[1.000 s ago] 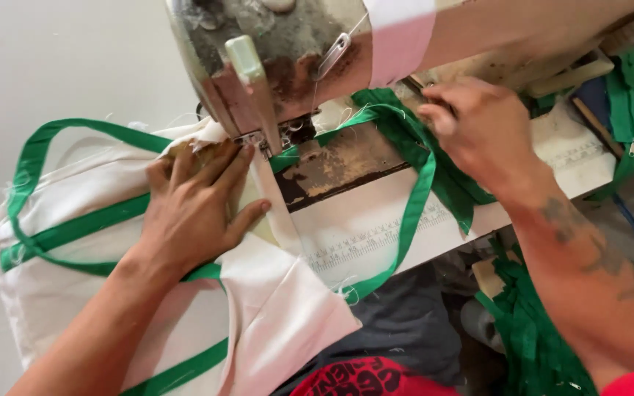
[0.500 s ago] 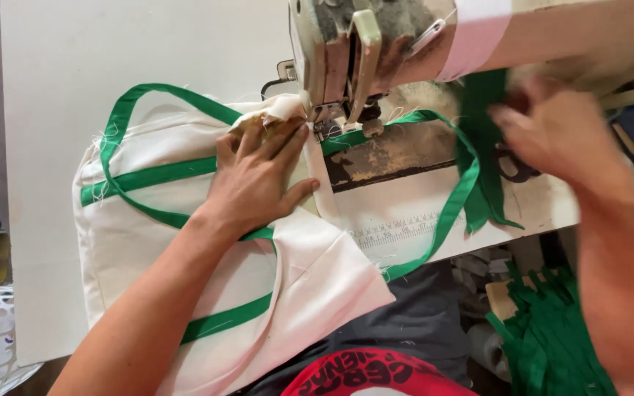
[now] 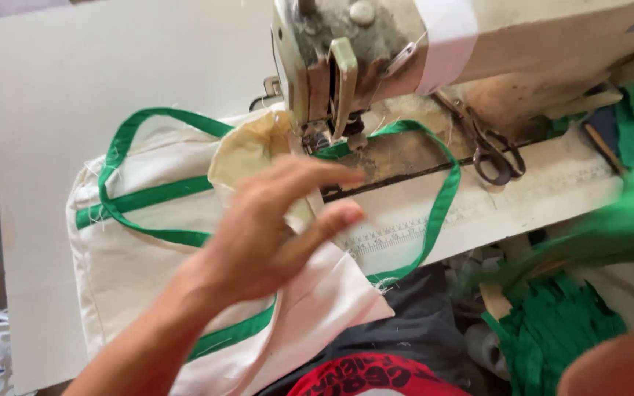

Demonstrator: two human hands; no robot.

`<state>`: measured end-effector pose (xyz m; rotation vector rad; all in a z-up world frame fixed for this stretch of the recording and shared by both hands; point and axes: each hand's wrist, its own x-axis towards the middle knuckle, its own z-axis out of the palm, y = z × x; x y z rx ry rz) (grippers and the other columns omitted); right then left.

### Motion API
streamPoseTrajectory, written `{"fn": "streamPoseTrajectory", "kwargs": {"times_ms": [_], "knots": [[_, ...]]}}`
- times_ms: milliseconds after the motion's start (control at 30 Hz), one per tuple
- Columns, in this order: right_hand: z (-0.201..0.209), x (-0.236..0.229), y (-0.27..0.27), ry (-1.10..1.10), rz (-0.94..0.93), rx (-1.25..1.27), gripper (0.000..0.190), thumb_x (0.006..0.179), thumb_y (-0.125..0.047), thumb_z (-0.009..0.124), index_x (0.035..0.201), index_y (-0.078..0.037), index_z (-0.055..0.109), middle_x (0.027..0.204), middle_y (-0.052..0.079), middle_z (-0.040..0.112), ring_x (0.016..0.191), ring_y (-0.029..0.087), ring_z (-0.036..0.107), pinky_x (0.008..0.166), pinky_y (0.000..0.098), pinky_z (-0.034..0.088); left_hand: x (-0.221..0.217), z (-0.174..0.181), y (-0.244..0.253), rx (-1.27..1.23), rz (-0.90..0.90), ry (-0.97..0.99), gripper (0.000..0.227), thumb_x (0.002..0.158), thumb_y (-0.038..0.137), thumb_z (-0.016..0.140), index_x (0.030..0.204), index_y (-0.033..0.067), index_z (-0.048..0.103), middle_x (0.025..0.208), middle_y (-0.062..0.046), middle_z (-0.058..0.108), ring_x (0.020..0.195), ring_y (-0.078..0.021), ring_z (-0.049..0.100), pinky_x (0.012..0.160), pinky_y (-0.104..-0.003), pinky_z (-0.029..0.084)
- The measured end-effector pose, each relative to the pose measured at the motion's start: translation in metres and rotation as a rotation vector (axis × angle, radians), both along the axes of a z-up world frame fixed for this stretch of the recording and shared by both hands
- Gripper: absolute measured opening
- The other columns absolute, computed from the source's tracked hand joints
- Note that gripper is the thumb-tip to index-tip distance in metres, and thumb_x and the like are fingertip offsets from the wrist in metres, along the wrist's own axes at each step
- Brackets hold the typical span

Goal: Attaching a green zipper to a white tote bag using an industrial sewing machine and scissors.

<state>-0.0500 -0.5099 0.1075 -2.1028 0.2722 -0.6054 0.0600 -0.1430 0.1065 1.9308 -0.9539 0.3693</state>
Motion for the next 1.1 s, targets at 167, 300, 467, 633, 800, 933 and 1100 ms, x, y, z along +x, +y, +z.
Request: {"fn": "streamPoseTrajectory", "kwargs": {"times_ms": [167, 300, 467, 633, 800, 933, 1100], "knots": [[-0.025, 0.050, 0.094, 0.078, 0.620, 0.498, 0.027, 0.097, 0.002, 0.073, 0.120, -0.007, 0.061, 0.102, 0.016, 0.084, 0.079, 0.018, 0.083, 0.061, 0.0309, 0.073, 0.000, -0.017, -0.019, -0.411, -0.295, 0.818, 0.074, 0.099, 0.060, 0.060, 0.137, -0.0028, 0.067, 0.107, -0.006, 0.074, 0.098, -0.0158, 0.074, 0.082, -0.031, 0.064], [-0.036, 0.060, 0.123, 0.246, 0.659, 0.593, 0.041, 0.098, 0.003, 0.072, 0.134, -0.009, 0.054, 0.066, 0.013, 0.071, 0.055, 0.011, 0.062, 0.050, 0.0252, 0.049, -0.006, -0.028, -0.004, -0.695, -0.134, 0.974, 0.047, 0.094, 0.018, 0.082, 0.133, -0.0069, 0.071, 0.089, -0.009, 0.078, 0.073, -0.0120, 0.071, 0.070, -0.022, 0.062], [-0.037, 0.062, 0.127, 0.207, 1.055, 0.033, 0.047, 0.100, 0.001, 0.065, 0.144, -0.014, 0.070, 0.132, 0.005, 0.085, 0.109, 0.008, 0.082, 0.091, 0.0221, 0.066, -0.013, -0.039, 0.025, -0.575, 0.028, 0.973, 0.034, 0.101, 0.009, 0.072, 0.132, -0.0027, 0.067, 0.090, -0.008, 0.071, 0.064, -0.0124, 0.069, 0.061, -0.023, 0.062], [-0.069, 0.117, 0.140, -0.467, 1.083, -0.605, 0.037, 0.114, -0.002, 0.050, 0.145, -0.011, 0.068, 0.126, 0.008, 0.076, 0.110, 0.031, 0.072, 0.091, 0.0417, 0.063, 0.005, -0.046, 0.024, -0.249, 0.377, 0.546, 0.034, 0.098, -0.001, 0.070, 0.130, 0.0098, 0.060, 0.085, -0.002, 0.063, 0.056, -0.0083, 0.062, 0.053, -0.023, 0.054], [-0.112, 0.147, 0.155, -0.635, 0.956, -0.691, 0.030, 0.117, -0.009, 0.061, 0.143, -0.015, 0.073, 0.123, 0.001, 0.072, 0.089, 0.027, 0.065, 0.082, 0.0421, 0.055, 0.023, -0.074, 0.026, 0.188, 0.475, -0.261, 0.027, 0.097, -0.013, 0.068, 0.116, 0.0054, 0.067, 0.100, -0.010, 0.050, 0.078, -0.0267, 0.056, 0.057, -0.039, 0.054], [-0.144, 0.150, 0.160, -0.537, 0.833, -0.637, 0.029, 0.106, -0.017, 0.063, 0.128, -0.023, 0.082, 0.096, 0.004, 0.062, 0.080, 0.026, 0.063, 0.077, 0.0403, 0.054, 0.039, -0.112, 0.030, 0.473, 0.670, -0.368, 0.006, 0.099, 0.022, 0.073, 0.102, 0.0173, 0.072, 0.106, -0.007, 0.055, 0.098, -0.0339, 0.064, 0.077, -0.043, 0.057], [-0.150, 0.148, 0.161, -0.382, 0.871, -0.530, 0.025, 0.107, -0.025, 0.067, 0.126, -0.022, 0.082, 0.097, 0.003, 0.059, 0.084, 0.023, 0.064, 0.093, 0.0352, 0.046, 0.046, -0.107, 0.029, 0.511, 0.573, -0.650, 0.022, 0.115, 0.024, 0.056, 0.110, 0.0145, 0.075, 0.127, -0.011, 0.068, 0.119, -0.0346, 0.068, 0.101, -0.046, 0.056]]}}
